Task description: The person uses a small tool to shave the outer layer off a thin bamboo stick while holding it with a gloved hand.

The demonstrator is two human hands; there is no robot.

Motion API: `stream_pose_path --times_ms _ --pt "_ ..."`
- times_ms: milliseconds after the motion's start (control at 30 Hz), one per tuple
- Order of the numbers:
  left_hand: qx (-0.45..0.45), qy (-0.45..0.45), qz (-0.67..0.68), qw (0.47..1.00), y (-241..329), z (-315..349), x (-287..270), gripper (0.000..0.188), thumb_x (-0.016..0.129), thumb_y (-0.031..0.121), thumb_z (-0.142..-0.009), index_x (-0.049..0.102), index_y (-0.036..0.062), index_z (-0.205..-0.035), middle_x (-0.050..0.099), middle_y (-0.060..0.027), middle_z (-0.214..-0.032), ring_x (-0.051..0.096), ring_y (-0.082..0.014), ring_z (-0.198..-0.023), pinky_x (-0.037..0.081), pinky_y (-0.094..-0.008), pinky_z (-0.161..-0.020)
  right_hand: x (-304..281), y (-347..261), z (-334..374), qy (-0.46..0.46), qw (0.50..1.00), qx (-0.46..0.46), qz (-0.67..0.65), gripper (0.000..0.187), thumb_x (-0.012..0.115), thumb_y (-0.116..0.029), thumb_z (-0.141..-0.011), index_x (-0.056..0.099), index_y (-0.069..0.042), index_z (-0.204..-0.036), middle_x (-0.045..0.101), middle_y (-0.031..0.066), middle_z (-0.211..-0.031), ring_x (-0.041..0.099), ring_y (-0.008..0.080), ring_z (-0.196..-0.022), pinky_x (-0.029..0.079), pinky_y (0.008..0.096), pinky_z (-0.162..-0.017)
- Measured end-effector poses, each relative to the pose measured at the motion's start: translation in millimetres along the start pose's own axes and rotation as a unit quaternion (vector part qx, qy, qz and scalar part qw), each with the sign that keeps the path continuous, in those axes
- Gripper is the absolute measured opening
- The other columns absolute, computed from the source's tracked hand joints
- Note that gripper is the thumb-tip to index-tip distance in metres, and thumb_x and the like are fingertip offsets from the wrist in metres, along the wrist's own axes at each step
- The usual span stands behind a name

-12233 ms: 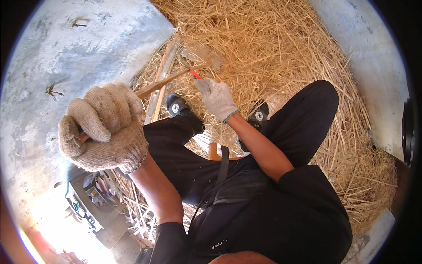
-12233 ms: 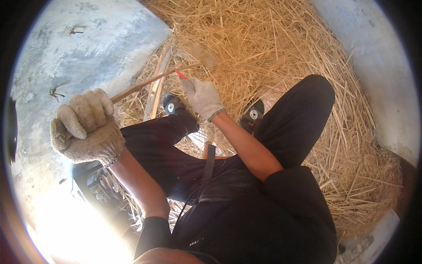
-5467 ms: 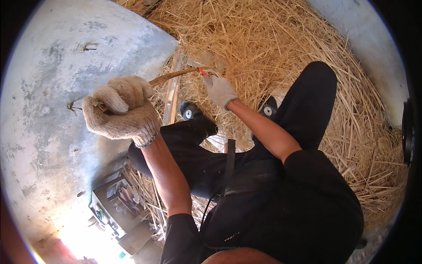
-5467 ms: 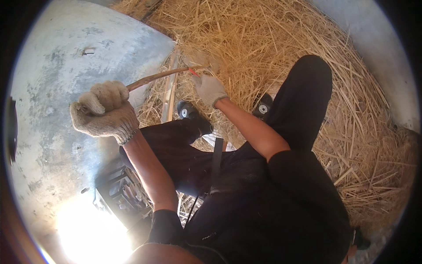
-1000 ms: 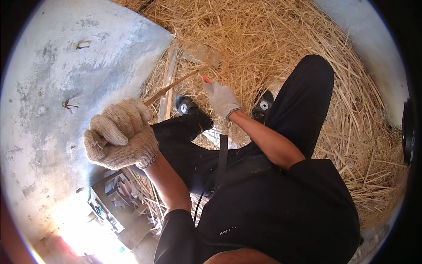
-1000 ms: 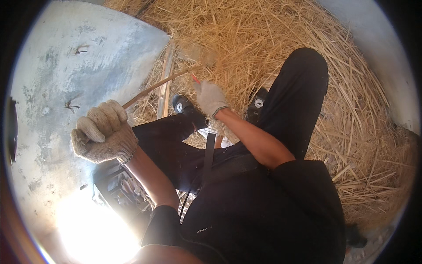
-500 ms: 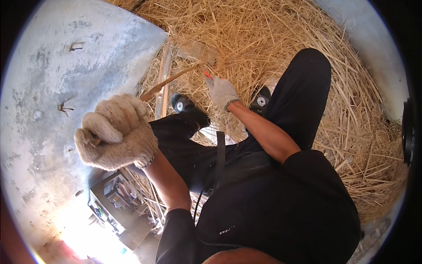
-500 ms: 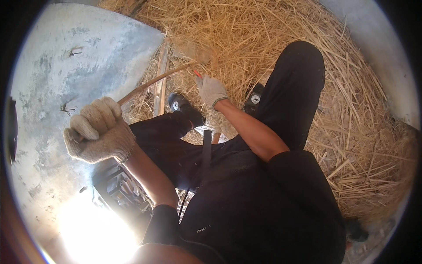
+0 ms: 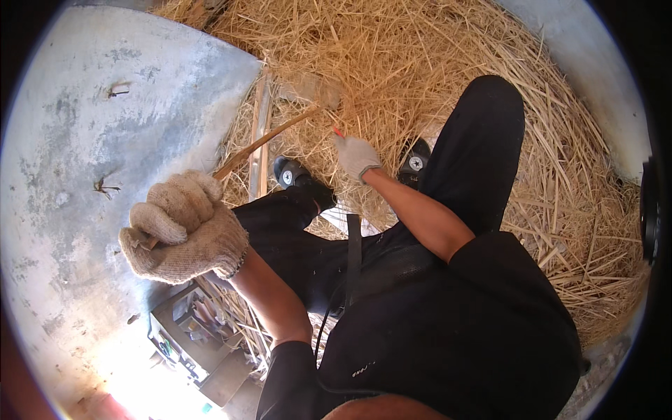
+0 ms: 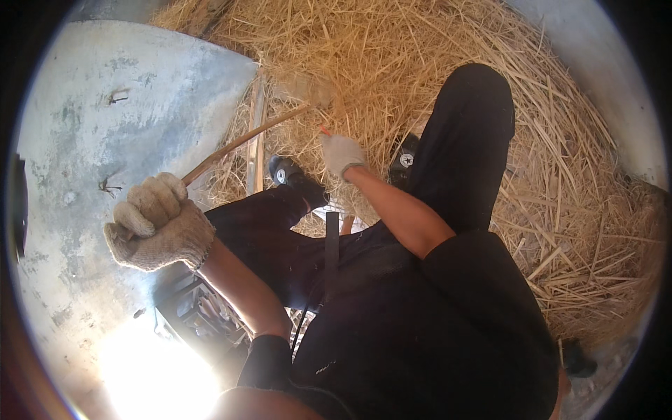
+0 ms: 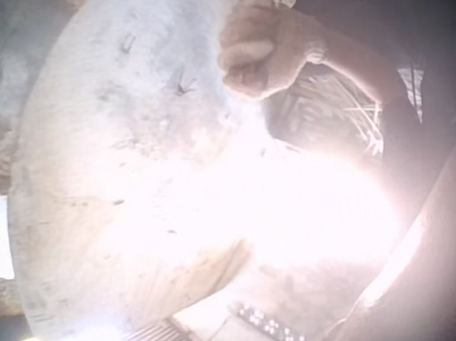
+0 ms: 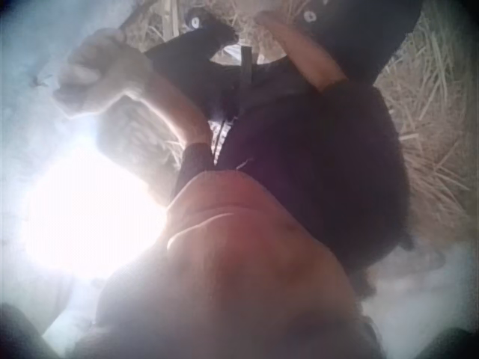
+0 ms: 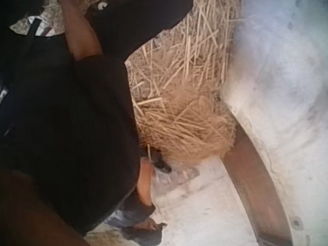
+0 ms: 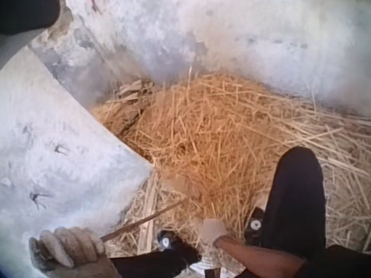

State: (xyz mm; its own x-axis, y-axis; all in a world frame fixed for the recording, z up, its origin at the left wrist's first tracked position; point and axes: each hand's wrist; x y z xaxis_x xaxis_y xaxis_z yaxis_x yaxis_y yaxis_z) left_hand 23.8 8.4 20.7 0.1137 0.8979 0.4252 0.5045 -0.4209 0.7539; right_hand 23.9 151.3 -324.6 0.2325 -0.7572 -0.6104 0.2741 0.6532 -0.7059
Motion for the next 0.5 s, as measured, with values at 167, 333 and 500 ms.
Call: stream_pose_path --times_ms 167,333,500 --pt "-0.012 -0.048 0.011 0.999 2 2 -18 0.054 0.041 0.038 -0.096 0.041 0.0169 -0.047 0.030 0.0012 -0.040 0.024 -0.0129 -0.034 0.025 -0.0331 -0.038 -83 -116 52 0.074 0.965 -0.145 -0.206 0.048 0.045 -0.040 -0.104 0.062 0.005 -0.103 0.064 0.0292 -0.074 0.069 0.0425 -0.072 0.051 0.0506 -0.063" --pt "-0.028 -0.086 0.015 0.996 6 9 -29 0.051 0.040 0.038 -0.098 0.047 0.0159 -0.052 0.039 -0.0005 -0.045 0.032 -0.0148 -0.037 0.033 -0.0364 -0.044 -61 -115 76 0.032 0.959 -0.208 -0.187 0.047 0.045 -0.040 -0.105 0.062 0.004 -0.102 0.064 0.0291 -0.075 0.066 0.0437 -0.070 0.050 0.0480 -0.060" --pt "-0.038 -0.139 0.012 0.989 7 4 -29 0.052 0.039 0.040 -0.099 0.050 0.0147 -0.055 0.041 -0.0020 -0.047 0.037 -0.0175 -0.040 0.037 -0.0384 -0.047 -39 -62 13 0.035 0.990 -0.081 -0.106 0.058 0.041 -0.049 -0.104 0.064 0.004 -0.095 0.064 0.0298 -0.076 0.066 0.0448 -0.071 0.050 0.0485 -0.059"
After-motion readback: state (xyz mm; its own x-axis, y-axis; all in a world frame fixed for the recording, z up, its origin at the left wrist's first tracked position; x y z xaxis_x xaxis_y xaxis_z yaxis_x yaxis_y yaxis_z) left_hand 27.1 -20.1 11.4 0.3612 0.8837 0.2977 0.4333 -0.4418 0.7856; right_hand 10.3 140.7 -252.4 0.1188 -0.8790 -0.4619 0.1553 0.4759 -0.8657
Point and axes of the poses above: each hand's wrist, its own z-axis away from the middle knuckle, its own x-axis out of the palm, y = z × x
